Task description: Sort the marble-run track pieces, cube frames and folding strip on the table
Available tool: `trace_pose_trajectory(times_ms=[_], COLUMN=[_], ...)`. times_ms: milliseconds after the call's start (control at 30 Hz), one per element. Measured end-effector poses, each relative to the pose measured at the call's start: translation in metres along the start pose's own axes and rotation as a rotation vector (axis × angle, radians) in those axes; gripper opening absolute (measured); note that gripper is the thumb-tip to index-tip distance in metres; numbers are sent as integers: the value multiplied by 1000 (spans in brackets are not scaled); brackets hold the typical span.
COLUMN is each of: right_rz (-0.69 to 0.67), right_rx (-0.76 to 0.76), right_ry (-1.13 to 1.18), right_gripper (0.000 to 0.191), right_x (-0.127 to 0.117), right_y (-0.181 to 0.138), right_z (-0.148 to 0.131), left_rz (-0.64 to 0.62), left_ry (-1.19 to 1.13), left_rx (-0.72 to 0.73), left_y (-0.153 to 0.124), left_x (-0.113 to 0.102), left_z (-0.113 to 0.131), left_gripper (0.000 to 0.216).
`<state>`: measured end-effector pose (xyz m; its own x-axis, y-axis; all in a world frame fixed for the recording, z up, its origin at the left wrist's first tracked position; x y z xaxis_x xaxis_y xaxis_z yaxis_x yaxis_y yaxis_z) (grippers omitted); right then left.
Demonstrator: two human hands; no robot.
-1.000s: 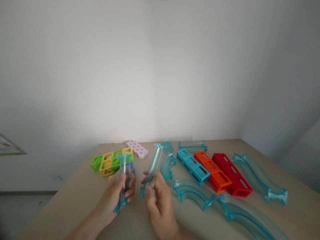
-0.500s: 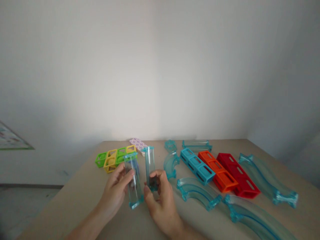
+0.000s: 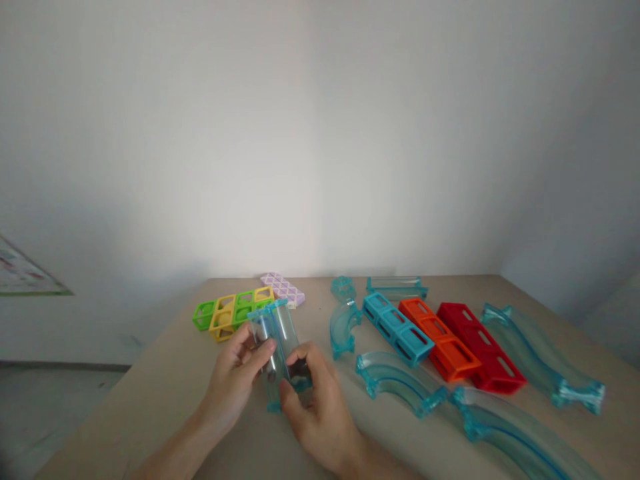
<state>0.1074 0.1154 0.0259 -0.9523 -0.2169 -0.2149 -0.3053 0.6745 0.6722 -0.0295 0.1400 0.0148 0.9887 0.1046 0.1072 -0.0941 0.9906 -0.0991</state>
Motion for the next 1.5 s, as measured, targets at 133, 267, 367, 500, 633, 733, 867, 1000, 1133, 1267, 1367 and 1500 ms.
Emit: trace_pose_trajectory(times_ms=[133, 267, 367, 500, 633, 733, 867, 1000, 1133, 1267, 1367, 1500], right_rz=[-6, -3, 8, 91, 92, 12, -67, -107, -176, -204, -212, -200], right_rx=[4, 19, 45, 60, 110, 84, 58, 70, 76, 46, 39, 44], right_ry=[4, -4, 5, 105, 157, 167, 165, 150, 163, 179, 182, 157], right_gripper=[17, 16, 20, 37, 70, 65, 43, 34, 30, 34, 36, 33], right_x=[0, -1, -1, -3, 1, 8, 14, 18, 24, 25, 25, 24], right_y=[-1, -2, -2, -5, -9, -6, -2, -2, -2, 2, 3, 3], right_z=[1, 5, 8, 15, 25, 21, 12, 10, 7, -1, -3, -2], left_rz=[8, 84, 124, 104, 76, 82, 57, 30, -15, -39, -24, -23], left_ry=[-49, -99, -105, -86, 48, 148, 234, 253, 204, 223, 237, 217], left_rx=[-5, 25, 74, 174, 243, 294, 329, 379, 389, 397, 411, 441], left_y=[-1, -2, -7, -17, -22, -26, -30, -32, -33, -36, -38, -41], left_x=[-1, -12, -19, -16, -9, -9, -8, -4, 2, 6, 5, 5], left_z=[1, 3, 9, 22, 31, 33, 30, 32, 37, 40, 42, 44], left_gripper=[21, 23, 22, 35, 45, 43, 46, 47, 45, 41, 40, 40])
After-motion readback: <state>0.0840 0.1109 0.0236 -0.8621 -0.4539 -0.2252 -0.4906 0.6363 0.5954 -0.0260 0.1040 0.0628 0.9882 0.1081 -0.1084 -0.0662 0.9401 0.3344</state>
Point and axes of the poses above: each hand's wrist, its own y-axis towards the middle knuckle, its own x-axis out of the palm, z = x × y, the point moved 10 cm from there along y, towards the middle knuckle, and after that the axes turned 15 degrees about -x, right-handed, at the moved point
